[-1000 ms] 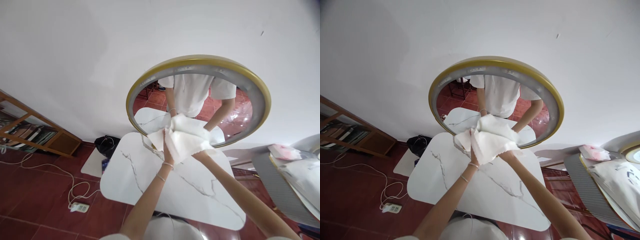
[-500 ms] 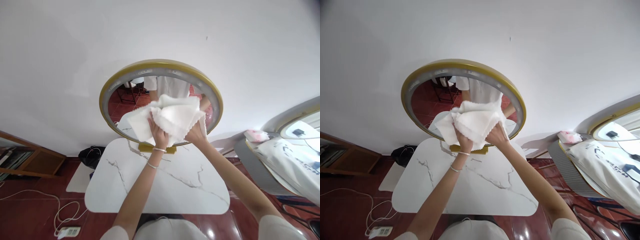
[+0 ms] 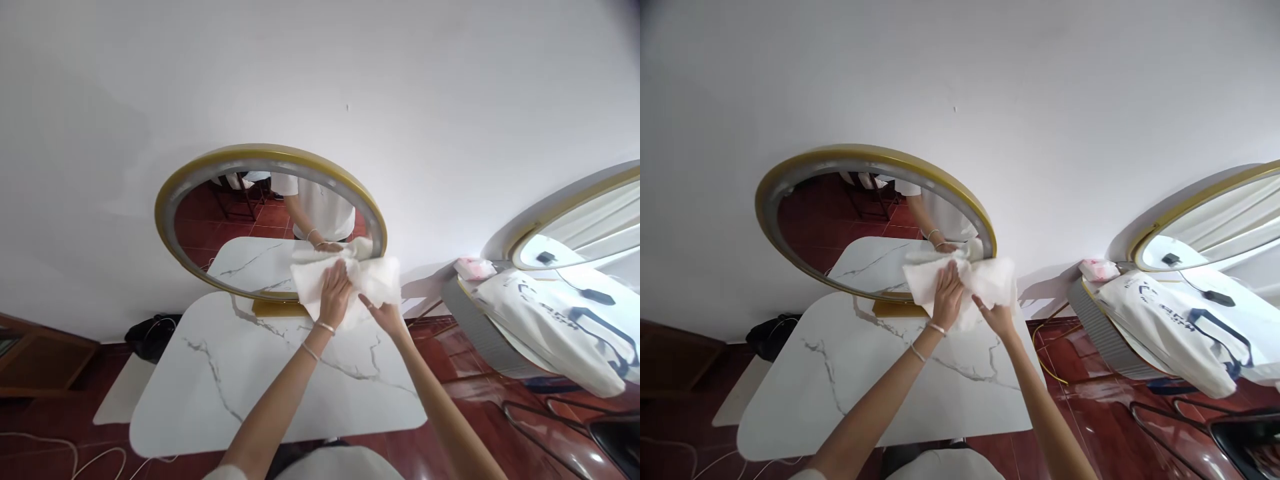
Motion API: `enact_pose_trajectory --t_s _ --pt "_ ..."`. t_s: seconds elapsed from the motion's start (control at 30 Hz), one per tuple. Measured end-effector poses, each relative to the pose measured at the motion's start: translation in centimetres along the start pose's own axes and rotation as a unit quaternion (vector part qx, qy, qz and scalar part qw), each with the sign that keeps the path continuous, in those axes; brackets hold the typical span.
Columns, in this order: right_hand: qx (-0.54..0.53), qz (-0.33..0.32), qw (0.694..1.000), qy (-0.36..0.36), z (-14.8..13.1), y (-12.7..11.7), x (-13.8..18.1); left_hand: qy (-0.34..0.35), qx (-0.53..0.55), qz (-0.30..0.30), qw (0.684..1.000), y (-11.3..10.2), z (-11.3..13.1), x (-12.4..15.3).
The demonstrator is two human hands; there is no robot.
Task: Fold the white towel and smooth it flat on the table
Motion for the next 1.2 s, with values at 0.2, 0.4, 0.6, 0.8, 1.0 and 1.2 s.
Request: enact_pose_trajectory --t_s 0.2,0.4,0.6,0.8,1.0,1.2 --pt "-0.337 -0.033 0.913 0.226 6.1 3.0 8.3 -0.079 -0.022 -0.144 0.986 3.0 -1.8 12.0" --pt "-0.317 0.162 0.885 0.300 11.0 0.4 9.6 -0.081 -0.012 -0.116 0.990 -0.8 0.1 14.0" --pt "-0.301 0.139 0.908 0.257 9.3 -1.2 10.4 -0.137 0.067 -0.158 0.976 -1.0 3.0 8.7" --pt "-0.225 0.096 0.954 0.172 5.1 -3.1 10.8 -0.287 0.261 -0.355 0.851 5.1 3.1 8.6" --pt "-0.356 0.005 0.901 0.250 3.8 -2.5 14.8 -0.406 0.343 -0.372 0.761 4.3 3.3 13.5" --pt "-0.338 -0.089 0.901 0.257 2.7 -2.3 19.8 -0.492 0.368 -0.353 0.706 1.2 3.4 17.1"
Point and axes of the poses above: each hand's wrist, its own x-axis away from the middle knuckle, its own y-axis out of the palm, z = x × y, the point moved 8 cm from there along -x, towards the middle knuckle, and after that the axes turned 8 degrees about -y, right-handed, at the moved point
